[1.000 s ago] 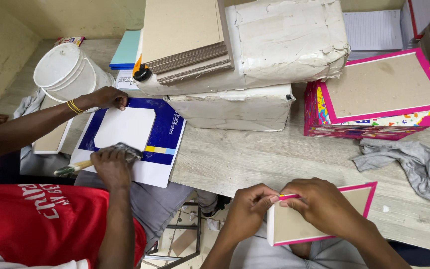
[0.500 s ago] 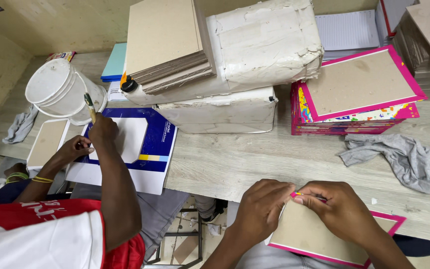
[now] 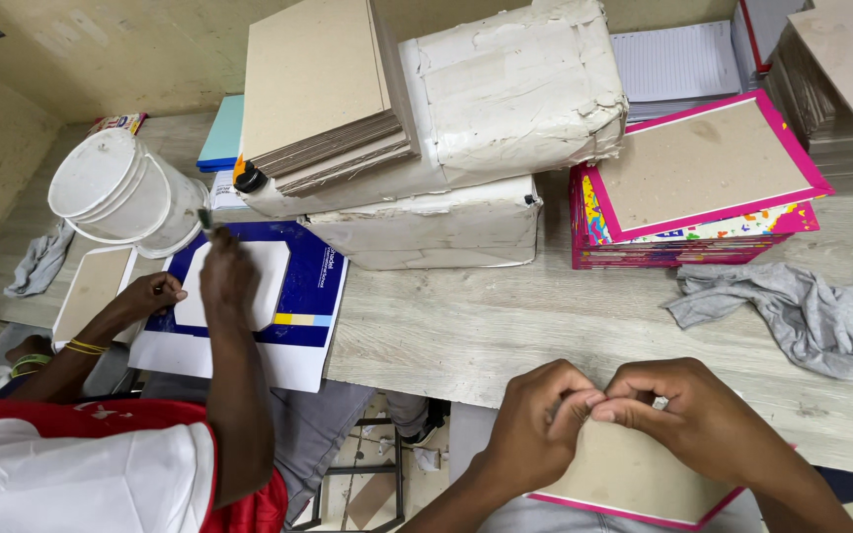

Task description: The person applies glue to the edges of a book cover using a brush and then presses a cardboard piece onto the glued surface. They smooth the cover with their hands and a cloth, then stack the finished book onto a pile.

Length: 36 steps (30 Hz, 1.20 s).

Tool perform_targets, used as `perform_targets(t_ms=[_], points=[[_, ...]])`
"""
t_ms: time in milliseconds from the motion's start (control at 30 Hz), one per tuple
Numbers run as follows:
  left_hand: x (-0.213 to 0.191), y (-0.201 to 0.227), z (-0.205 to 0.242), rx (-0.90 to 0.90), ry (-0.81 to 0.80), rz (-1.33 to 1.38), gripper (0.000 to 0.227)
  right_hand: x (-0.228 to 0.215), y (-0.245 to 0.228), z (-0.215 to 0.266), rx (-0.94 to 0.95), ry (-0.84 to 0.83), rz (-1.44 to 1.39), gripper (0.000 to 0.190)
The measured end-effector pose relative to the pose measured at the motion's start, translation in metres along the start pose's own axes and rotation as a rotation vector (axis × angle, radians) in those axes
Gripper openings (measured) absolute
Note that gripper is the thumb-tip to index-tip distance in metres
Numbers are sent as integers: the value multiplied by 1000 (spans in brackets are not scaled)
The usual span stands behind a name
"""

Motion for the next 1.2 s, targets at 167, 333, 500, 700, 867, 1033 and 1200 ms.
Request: perform_targets(t_ms=[167, 333, 500, 700, 867, 1033, 1200], points=[[-35, 13, -11, -211, -311, 29, 32, -11, -16, 9, -1, -22, -78, 35], [-68, -23, 7, -357, -421, 601, 105, -27, 9, 26, -62, 263, -254, 34], [-50, -79, 27, -188, -265, 947, 72, -32, 11, 31, -21, 560, -288, 22], [-47, -16, 22, -95, 16, 420, 24, -33, 31, 25, -9, 563, -288, 22], [-47, 17, 17, -61, 140, 203, 39, -41, 44, 30, -92, 335, -522, 53], [-26, 22, 12, 44, 11, -143, 32, -20, -29, 23, -253, 144, 170, 55], [-11, -4, 13, 154, -44, -369, 29, 0, -26, 6, -643, 49, 329, 27]])
Point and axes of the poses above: each hand's wrist, its own z-axis away from the middle knuckle, its own x-axis out of the palm, y = z × x, the point moved 1 cm from there along -z, towards the middle knuckle, and after that the axes turned 9 degrees about -x, right-handed, at the moved point
